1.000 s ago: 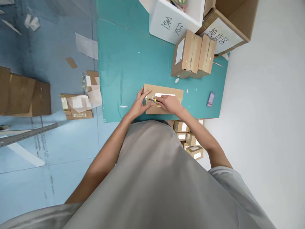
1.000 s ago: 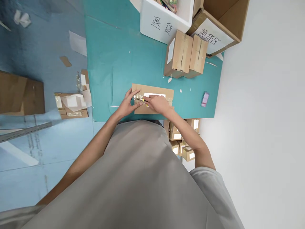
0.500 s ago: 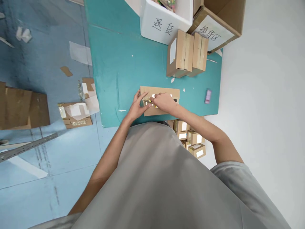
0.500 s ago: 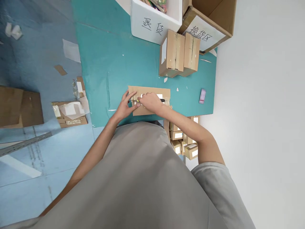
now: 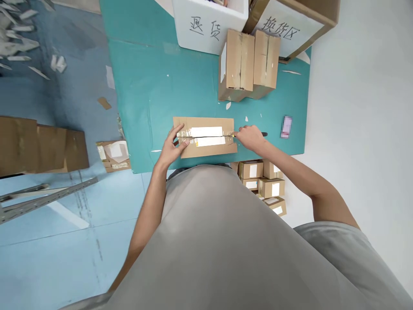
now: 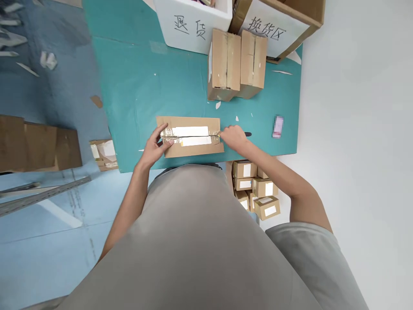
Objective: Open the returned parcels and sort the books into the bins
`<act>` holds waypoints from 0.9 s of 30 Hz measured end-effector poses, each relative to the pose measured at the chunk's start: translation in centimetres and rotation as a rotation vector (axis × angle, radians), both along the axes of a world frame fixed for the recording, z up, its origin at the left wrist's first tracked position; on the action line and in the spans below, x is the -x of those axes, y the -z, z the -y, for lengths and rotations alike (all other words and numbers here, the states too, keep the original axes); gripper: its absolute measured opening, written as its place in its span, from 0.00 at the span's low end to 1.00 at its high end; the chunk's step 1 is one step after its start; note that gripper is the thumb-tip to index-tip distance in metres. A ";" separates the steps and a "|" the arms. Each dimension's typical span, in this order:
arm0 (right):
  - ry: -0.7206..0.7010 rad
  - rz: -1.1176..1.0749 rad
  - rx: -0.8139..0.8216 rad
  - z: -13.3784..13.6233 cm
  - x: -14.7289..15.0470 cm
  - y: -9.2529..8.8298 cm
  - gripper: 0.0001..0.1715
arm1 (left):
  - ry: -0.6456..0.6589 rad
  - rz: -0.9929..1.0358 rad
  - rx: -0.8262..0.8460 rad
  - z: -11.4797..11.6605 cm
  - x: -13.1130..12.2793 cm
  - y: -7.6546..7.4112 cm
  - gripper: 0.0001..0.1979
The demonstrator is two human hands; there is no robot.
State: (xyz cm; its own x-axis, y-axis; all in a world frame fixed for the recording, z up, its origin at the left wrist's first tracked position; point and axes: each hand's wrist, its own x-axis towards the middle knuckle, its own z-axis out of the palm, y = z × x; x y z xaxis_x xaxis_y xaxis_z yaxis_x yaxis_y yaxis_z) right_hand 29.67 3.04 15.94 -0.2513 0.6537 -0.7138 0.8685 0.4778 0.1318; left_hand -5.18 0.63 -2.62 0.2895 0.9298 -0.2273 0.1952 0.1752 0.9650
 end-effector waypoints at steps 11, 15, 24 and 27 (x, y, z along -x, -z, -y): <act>0.704 -0.541 -0.122 1.5 -12.9 8.1 0.20 | -0.290 -0.096 0.147 0.7 1.2 -1.9 0.47; 1.279 -0.909 0.029 3.2 -9.3 13.3 0.24 | -0.414 -0.151 0.171 1.7 4.1 -2.1 0.44; 1.554 -1.270 0.206 5.0 1.9 14.1 0.30 | -0.558 -0.197 0.157 2.5 5.8 -0.9 0.41; 1.520 -1.260 0.074 5.0 1.0 11.6 0.31 | -0.531 -0.146 0.181 1.7 3.9 0.4 0.41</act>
State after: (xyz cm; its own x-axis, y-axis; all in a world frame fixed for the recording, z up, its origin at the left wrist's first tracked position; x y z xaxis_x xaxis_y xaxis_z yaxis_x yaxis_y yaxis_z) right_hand 28.64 -1.92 4.31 0.0919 0.7625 -0.6404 0.0638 -0.6463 -0.7604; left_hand -9.05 -1.07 -2.99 -0.2521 0.8815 -0.3992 0.1647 0.4456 0.8800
